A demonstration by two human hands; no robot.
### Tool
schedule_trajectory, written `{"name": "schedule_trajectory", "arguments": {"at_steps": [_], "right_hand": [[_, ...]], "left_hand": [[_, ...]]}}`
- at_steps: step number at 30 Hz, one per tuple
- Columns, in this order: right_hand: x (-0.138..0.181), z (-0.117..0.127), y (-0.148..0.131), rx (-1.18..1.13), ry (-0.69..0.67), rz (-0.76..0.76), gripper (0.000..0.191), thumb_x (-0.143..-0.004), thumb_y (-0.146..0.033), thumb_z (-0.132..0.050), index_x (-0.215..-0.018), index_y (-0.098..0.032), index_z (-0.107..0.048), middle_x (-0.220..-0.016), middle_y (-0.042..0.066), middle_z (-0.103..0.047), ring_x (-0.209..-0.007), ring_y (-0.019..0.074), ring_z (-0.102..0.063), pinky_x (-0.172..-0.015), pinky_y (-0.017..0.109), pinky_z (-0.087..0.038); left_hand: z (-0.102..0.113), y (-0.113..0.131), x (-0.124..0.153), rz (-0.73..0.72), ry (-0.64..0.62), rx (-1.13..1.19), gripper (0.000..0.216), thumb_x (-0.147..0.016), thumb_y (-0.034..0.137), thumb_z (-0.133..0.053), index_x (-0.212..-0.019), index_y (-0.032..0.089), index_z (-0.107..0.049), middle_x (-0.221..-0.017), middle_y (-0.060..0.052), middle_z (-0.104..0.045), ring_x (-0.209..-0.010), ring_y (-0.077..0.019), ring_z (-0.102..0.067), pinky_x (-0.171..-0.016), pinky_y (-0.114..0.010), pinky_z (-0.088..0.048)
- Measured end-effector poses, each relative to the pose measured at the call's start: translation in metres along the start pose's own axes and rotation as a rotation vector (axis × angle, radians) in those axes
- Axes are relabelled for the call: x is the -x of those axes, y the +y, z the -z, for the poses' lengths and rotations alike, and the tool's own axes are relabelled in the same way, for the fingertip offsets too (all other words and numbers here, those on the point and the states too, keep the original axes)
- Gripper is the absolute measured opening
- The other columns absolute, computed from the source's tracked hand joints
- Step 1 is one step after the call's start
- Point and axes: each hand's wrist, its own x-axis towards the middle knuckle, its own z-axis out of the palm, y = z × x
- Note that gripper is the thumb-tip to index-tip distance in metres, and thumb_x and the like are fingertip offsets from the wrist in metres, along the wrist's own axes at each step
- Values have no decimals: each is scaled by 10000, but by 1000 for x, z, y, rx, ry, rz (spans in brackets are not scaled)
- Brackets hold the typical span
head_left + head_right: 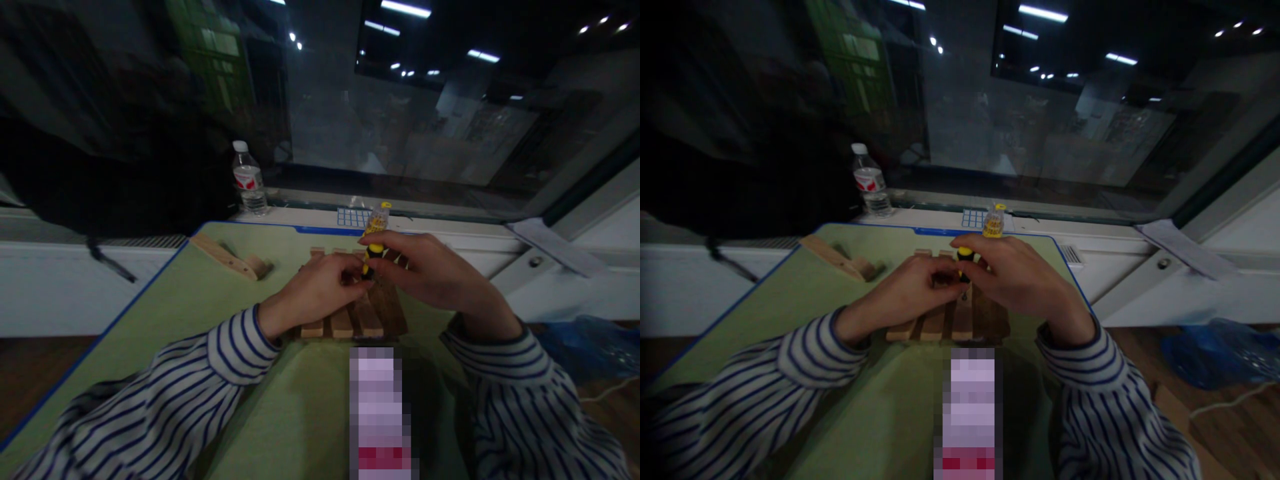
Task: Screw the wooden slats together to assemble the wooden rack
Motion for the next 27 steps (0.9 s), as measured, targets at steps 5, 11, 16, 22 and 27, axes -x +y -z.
{"name": "schedule_trajectory", "arguments": {"at_steps": [5,11,16,22,27], "right_hand": [[0,1,-1,22,14,-35,325,-906,-374,-511,-1185,-221,-577,-908,41,-715,-706,161,-645,-613,282,-446],[-1,0,-1,66,29,-57,308,-896,-405,-528,-1126,-208,-583,-842,35,-703,-688,169,-635,-602,283,-425],[-1,-1,-3,49,34,-59,322,-890,-416,-534,-1126,-204,-587,-830,33,-709,-683,170,-641,-600,283,-438],[1,1,-3,-16,-2,-17,451,-882,-348,-542,-1315,-230,-493,-1028,48,-709,-777,164,-666,-672,293,-489],[2,1,-3,46,-42,-10,344,-918,-328,-476,-1241,-238,-555,-984,34,-720,-738,152,-656,-637,273,-460]], "left_hand": [[1,2,0,18,-1,31,204,-840,328,-611,-971,193,-690,-848,-23,-717,-740,-159,-632,-664,-265,-443],[1,1,0,3,-9,38,209,-857,346,-590,-950,191,-694,-857,-26,-717,-760,-164,-635,-683,-273,-447],[1,2,0,8,-22,47,187,-858,275,-572,-970,186,-692,-862,-30,-719,-758,-162,-636,-688,-269,-452],[1,-1,1,-10,-31,22,172,-846,254,-562,-934,180,-691,-849,-34,-711,-729,-158,-627,-674,-266,-457],[0,-1,1,-18,-64,19,181,-839,238,-553,-949,181,-685,-849,-35,-703,-725,-157,-616,-686,-265,-461]]}}
